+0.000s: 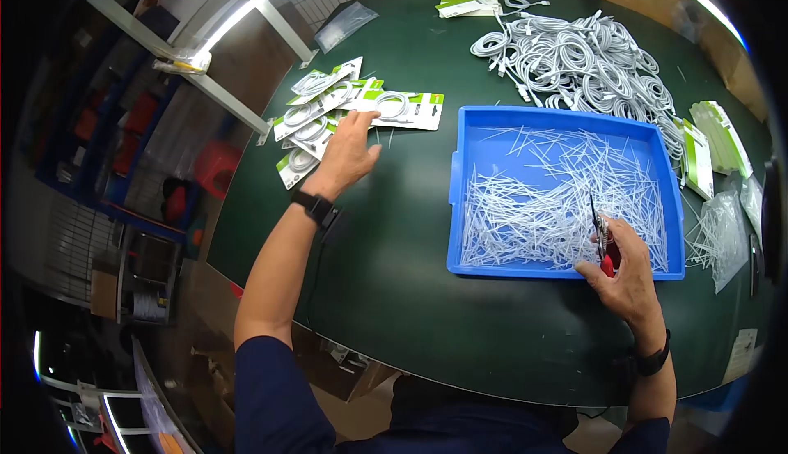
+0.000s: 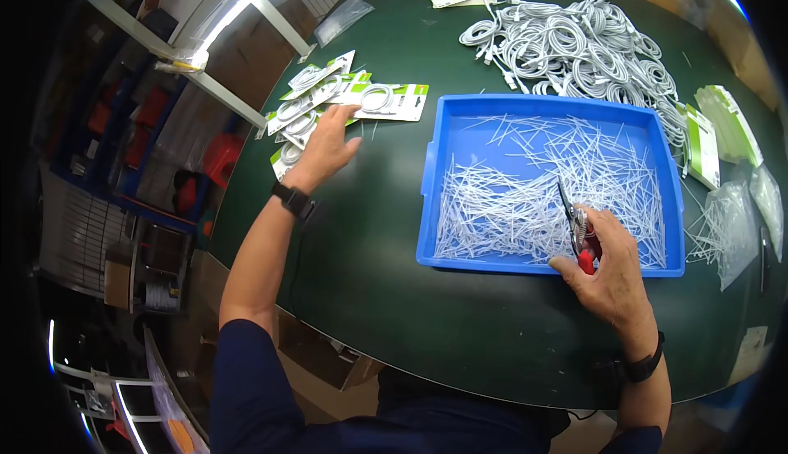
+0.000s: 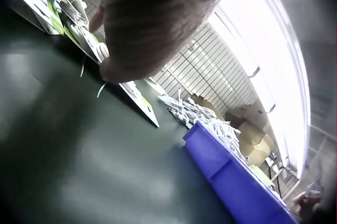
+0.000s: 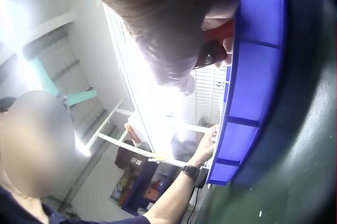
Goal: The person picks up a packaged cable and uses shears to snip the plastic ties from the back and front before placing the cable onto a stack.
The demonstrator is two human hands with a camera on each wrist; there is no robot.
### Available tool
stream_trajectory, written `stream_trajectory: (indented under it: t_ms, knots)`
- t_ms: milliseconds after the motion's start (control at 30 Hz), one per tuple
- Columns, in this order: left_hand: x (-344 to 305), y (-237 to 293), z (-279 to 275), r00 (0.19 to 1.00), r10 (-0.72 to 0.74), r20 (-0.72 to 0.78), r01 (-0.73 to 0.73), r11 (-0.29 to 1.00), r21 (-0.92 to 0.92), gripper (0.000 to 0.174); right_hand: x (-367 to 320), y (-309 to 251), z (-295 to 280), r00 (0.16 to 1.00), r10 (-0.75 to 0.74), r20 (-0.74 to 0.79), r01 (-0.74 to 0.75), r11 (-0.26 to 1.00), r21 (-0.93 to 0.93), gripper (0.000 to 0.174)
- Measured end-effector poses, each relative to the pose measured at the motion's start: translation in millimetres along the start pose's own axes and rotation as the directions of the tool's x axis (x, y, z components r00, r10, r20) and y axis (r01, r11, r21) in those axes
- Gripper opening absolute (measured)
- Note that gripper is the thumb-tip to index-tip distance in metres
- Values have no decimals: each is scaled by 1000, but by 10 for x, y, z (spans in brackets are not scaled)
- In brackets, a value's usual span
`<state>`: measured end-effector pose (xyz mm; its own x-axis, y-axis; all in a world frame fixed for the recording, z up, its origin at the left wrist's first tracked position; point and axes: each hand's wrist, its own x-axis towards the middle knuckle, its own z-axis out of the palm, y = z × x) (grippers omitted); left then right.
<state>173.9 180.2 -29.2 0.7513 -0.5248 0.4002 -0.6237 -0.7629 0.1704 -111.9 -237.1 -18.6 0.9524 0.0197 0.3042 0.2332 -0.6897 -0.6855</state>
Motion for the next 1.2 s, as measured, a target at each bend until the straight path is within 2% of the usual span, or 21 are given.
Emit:
stream_trajectory:
  t_ms: [33, 133, 267, 333, 400, 433, 467, 500, 533, 633, 667, 700, 767, 800, 900, 1000, 1067, 1200]
  knots:
    - [142, -14, 102, 996, 88, 19, -90, 988, 122, 46, -15, 24, 0, 998, 56, -7, -55, 997, 48, 60]
    - [457, -144, 355, 980, 135, 143, -174, 933, 314, 50, -39, 45, -41, 984, 177, -26, -170, 970, 174, 51]
    - [597, -206, 430, 965, 198, 169, -247, 905, 348, 46, -71, 96, -116, 976, 204, -80, -167, 928, 333, 46]
    - [595, -169, 447, 970, 206, 129, -240, 889, 389, 46, -95, 145, -105, 975, 196, -105, -139, 905, 403, 50]
    - [575, -78, 348, 974, 220, 56, -222, 879, 422, 48, -104, 176, -124, 979, 186, -87, -140, 915, 378, 54]
    - [565, -35, 292, 976, 216, -3, -201, 914, 353, 48, -103, 170, -144, 981, 179, -77, -139, 920, 365, 57]
    - [558, 77, 192, 977, 206, -61, -181, 943, 280, 48, -104, 118, -221, 973, 231, 0, -218, 918, 331, 69]
    - [544, 205, 79, 975, 189, -118, -162, 966, 203, 47, -92, 100, -227, 979, 206, -9, -191, 924, 330, 73]
    - [519, 340, -46, 986, 123, -110, -108, 986, 128, 46, -78, 78, -220, 984, 180, -19, -164, 930, 329, 76]
    - [433, 682, -199, 986, -29, -162, -14, 966, -259, 47, -99, -8, -225, 994, 104, -27, -97, 976, 195, 80]
    - [390, 881, -283, 991, -68, -117, 8, 890, -455, 49, -104, -35, -205, 998, 59, -36, -54, 990, 131, 80]
    - [330, 1040, -325, 988, -150, -41, 87, 752, -654, 48, -110, -92, -196, 998, 48, -28, -45, 993, 113, 80]
    - [191, 1334, -344, 956, -242, 167, 244, 334, -910, 46, -118, -205, -176, 1000, 27, -13, -26, 997, 77, 82]
    - [131, 1476, -329, 933, -275, 234, 289, 181, -940, 38, -125, -218, -140, 1000, 23, -19, -22, 997, 79, 82]
    - [4, 1974, -291, 909, -287, 302, 293, -74, -953, 34, -164, -312, -60, 999, 15, -52, -13, 1000, 21, 79]
    - [-66, 2260, -153, 910, -274, 312, 254, -226, -940, 31, -201, -407, -43, 998, 9, -57, -13, 998, -59, 77]
    - [-134, 2388, -112, 917, -249, 311, 232, -301, -925, 32, -221, -374, -28, 996, -54, -70, 46, 992, -114, 78]
    - [-246, 2603, -53, 931, -234, 281, 198, -323, -925, 33, -235, -294, 16, 987, -127, -94, 108, 978, -180, 79]
